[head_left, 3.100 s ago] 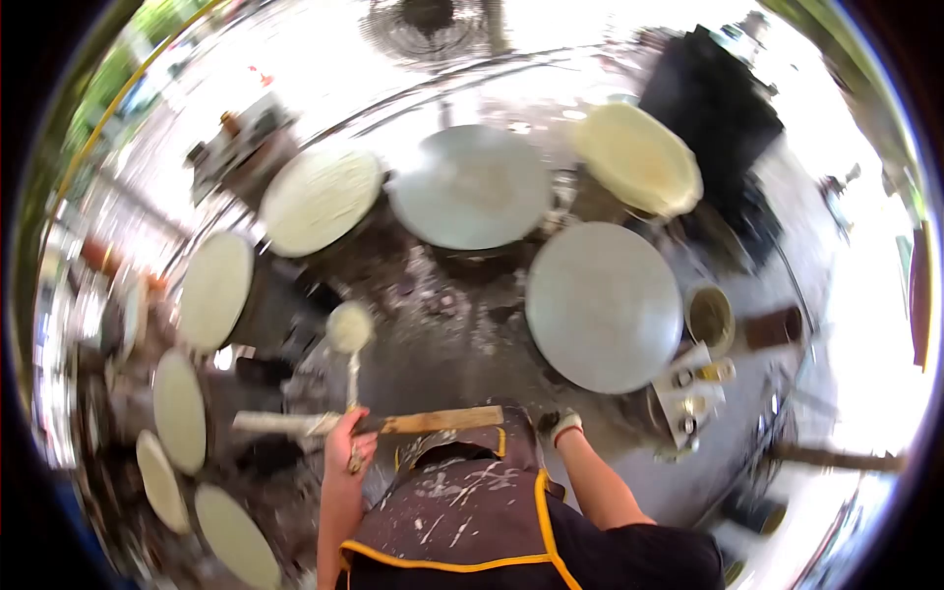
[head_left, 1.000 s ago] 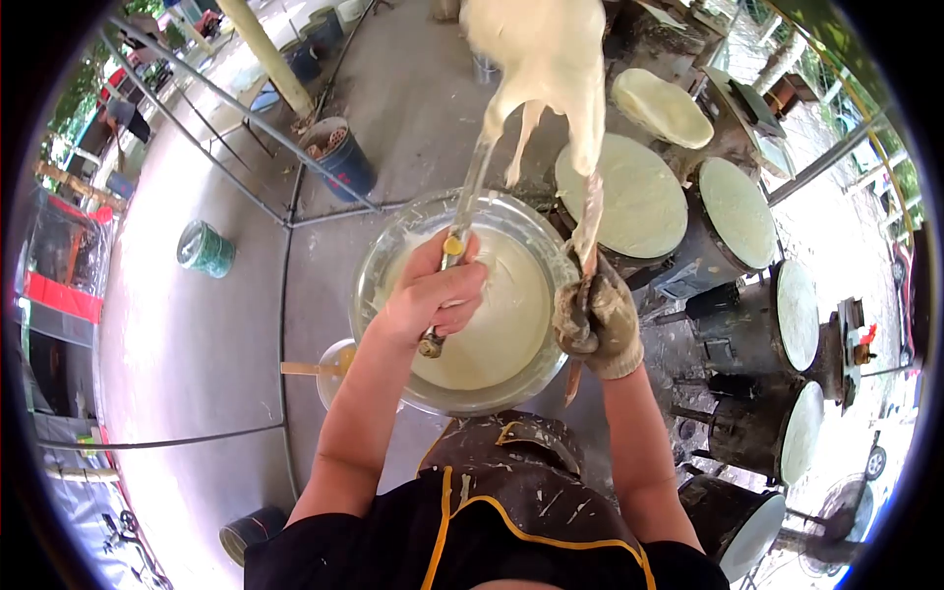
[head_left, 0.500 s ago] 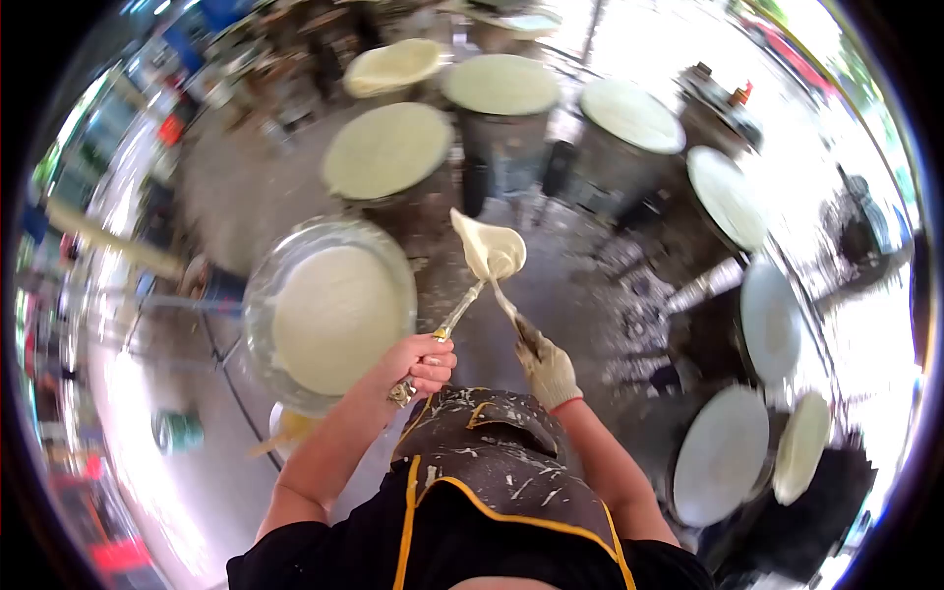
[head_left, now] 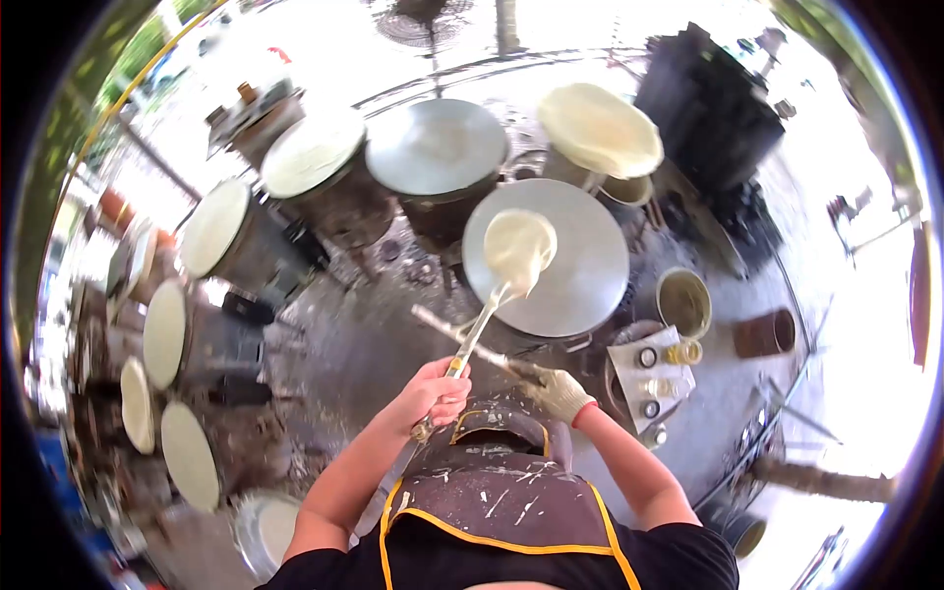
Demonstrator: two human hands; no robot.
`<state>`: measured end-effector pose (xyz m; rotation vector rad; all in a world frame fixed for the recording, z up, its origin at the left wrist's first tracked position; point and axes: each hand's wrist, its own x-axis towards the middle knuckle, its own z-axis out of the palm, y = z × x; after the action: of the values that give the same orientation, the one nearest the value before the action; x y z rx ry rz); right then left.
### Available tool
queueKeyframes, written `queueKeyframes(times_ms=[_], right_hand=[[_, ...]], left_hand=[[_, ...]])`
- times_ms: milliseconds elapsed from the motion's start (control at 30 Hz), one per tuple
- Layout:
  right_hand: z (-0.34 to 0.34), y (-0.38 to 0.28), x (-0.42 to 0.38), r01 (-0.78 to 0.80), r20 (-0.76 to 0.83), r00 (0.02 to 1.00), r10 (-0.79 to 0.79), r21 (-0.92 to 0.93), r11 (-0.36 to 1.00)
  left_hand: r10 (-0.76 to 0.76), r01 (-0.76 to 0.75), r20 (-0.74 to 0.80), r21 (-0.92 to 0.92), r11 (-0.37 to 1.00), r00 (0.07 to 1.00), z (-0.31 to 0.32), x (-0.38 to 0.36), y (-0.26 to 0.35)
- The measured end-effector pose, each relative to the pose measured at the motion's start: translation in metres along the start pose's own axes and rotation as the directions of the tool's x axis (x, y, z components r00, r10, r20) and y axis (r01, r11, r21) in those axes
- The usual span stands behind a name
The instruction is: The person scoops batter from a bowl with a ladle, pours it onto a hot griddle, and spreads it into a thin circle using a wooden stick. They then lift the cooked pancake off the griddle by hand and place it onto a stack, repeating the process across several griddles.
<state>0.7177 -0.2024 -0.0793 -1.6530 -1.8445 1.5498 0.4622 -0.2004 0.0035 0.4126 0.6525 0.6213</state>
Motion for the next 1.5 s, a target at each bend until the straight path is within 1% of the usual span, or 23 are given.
queueKeyframes(times_ms=[67, 167, 267, 333, 433, 533, 600, 667, 700, 733, 833, 867, 933, 1000, 1067, 1133, 1200, 1233, 1267, 1333, 1367, 1467, 1500], right_hand=[[0.018, 0.043, 0.02, 0.073, -0.311, 0.949, 0.042, 0.347, 0.935], [0.027, 0.06, 0.047, 0.232, -0.451, 0.801, 0.393, 0.84, 0.491], [0.067, 0.003, -0.009, 0.414, -0.512, 0.628, 0.586, 0.858, 0.306], [0.085, 0.014, 0.048, 0.502, -0.553, 0.515, 0.655, 0.814, 0.291], [0.088, 0.024, 0.143, 0.584, -0.627, 0.316, 0.712, 0.72, 0.375], [0.064, 0.082, 0.151, 0.351, -0.779, 0.131, 0.613, 0.614, 0.707], [0.052, 0.129, 0.155, 0.221, -0.792, 0.089, 0.604, 0.607, 0.764], [0.026, 0.09, 0.18, 0.148, -0.646, 0.216, 0.732, 0.763, 0.63], [0.002, 0.046, 0.179, 0.355, -0.631, 0.335, 0.7, 0.773, 0.527], [-0.023, 0.001, 0.169, 0.384, -0.42, 0.406, 0.812, 0.884, 0.266], [-0.016, 0.028, 0.156, 0.379, -0.653, 0.152, 0.742, 0.732, 0.566], [0.002, 0.053, 0.167, 0.497, -0.622, 0.064, 0.78, 0.698, 0.516], [0.022, 0.073, 0.195, 0.524, -0.678, 0.072, 0.732, 0.65, 0.55], [-0.016, 0.031, 0.191, 0.231, -0.573, 0.285, 0.768, 0.819, 0.525], [-0.04, 0.017, 0.181, 0.317, -0.38, 0.442, 0.812, 0.914, 0.255], [-0.031, 0.025, 0.166, 0.375, -0.617, 0.287, 0.733, 0.776, 0.507], [0.005, 0.049, 0.182, 0.526, -0.564, 0.135, 0.814, 0.737, 0.424], [0.001, 0.053, 0.208, 0.483, -0.729, -0.037, 0.683, 0.585, 0.651], [-0.006, 0.064, 0.211, 0.279, -0.668, 0.145, 0.73, 0.735, 0.618], [-0.049, 0.023, 0.198, 0.282, -0.423, 0.47, 0.774, 0.903, 0.323], [-0.061, 0.022, 0.188, 0.227, -0.36, 0.508, 0.783, 0.932, 0.281], [-0.041, 0.033, 0.168, 0.325, -0.512, 0.297, 0.806, 0.848, 0.418], [-0.012, 0.088, 0.2, 0.531, -0.576, 0.186, 0.796, 0.741, 0.412]], left_hand=[[0.015, -0.025, 0.041, 0.255, 0.967, 0.999, 0.005, 0.036, 0.017], [0.031, -0.081, 0.113, 0.474, 0.877, 0.993, -0.015, 0.09, 0.025], [-0.024, -0.039, 0.098, 0.595, 0.803, 0.995, -0.009, 0.067, 0.008], [-0.071, -0.01, 0.098, 0.654, 0.757, 0.993, -0.059, 0.128, 0.018], [-0.058, -0.014, 0.046, 0.886, 0.464, 0.997, -0.106, 0.222, 0.07], [0.24, -0.258, 0.287, 0.955, -0.143, 0.927, -0.105, 0.322, 0.044], [0.191, -0.173, 0.211, 0.965, -0.196, 0.959, -0.096, 0.355, 0.039], [0.196, -0.166, 0.236, 0.934, -0.316, 0.952, -0.111, 0.361, 0.067], [0.217, -0.178, 0.263, 0.921, -0.346, 0.94, -0.12, 0.362, 0.08], [0.211, -0.195, 0.283, 0.912, -0.361, 0.935, -0.129, 0.367, 0.092], [0.208, -0.187, 0.285, 0.901, -0.391, 0.936, -0.135, 0.385, 0.113], [0.2, -0.166, 0.261, 0.903, -0.395, 0.945, -0.133, 0.388, 0.116], [0.184, -0.116, 0.204, 0.907, -0.404, 0.962, -0.134, 0.387, 0.12], [0.185, -0.111, 0.226, 0.867, -0.486, 0.957, -0.132, 0.387, 0.126], [0.196, -0.12, 0.259, 0.839, -0.53, 0.946, -0.129, 0.381, 0.136], [0.217, -0.145, 0.304, 0.828, -0.541, 0.927, -0.127, 0.368, 0.15], [0.246, -0.112, 0.276, 0.845, -0.522, 0.929, -0.125, 0.355, 0.162], [0.26, -0.096, 0.261, 0.853, -0.512, 0.93, -0.124, 0.352, 0.166], [0.268, -0.088, 0.259, 0.851, -0.518, 0.928, -0.124, 0.351, 0.166], [0.287, -0.065, 0.25, 0.846, -0.529, 0.925, -0.126, 0.349, 0.167], [0.301, -0.055, 0.261, 0.831, -0.554, 0.917, -0.129, 0.347, 0.168], [0.325, -0.031, 0.282, 0.795, -0.605, 0.903, -0.139, 0.335, 0.177], [0.321, -0.026, 0.278, 0.791, -0.611, 0.905, -0.14, 0.328, 0.183]])
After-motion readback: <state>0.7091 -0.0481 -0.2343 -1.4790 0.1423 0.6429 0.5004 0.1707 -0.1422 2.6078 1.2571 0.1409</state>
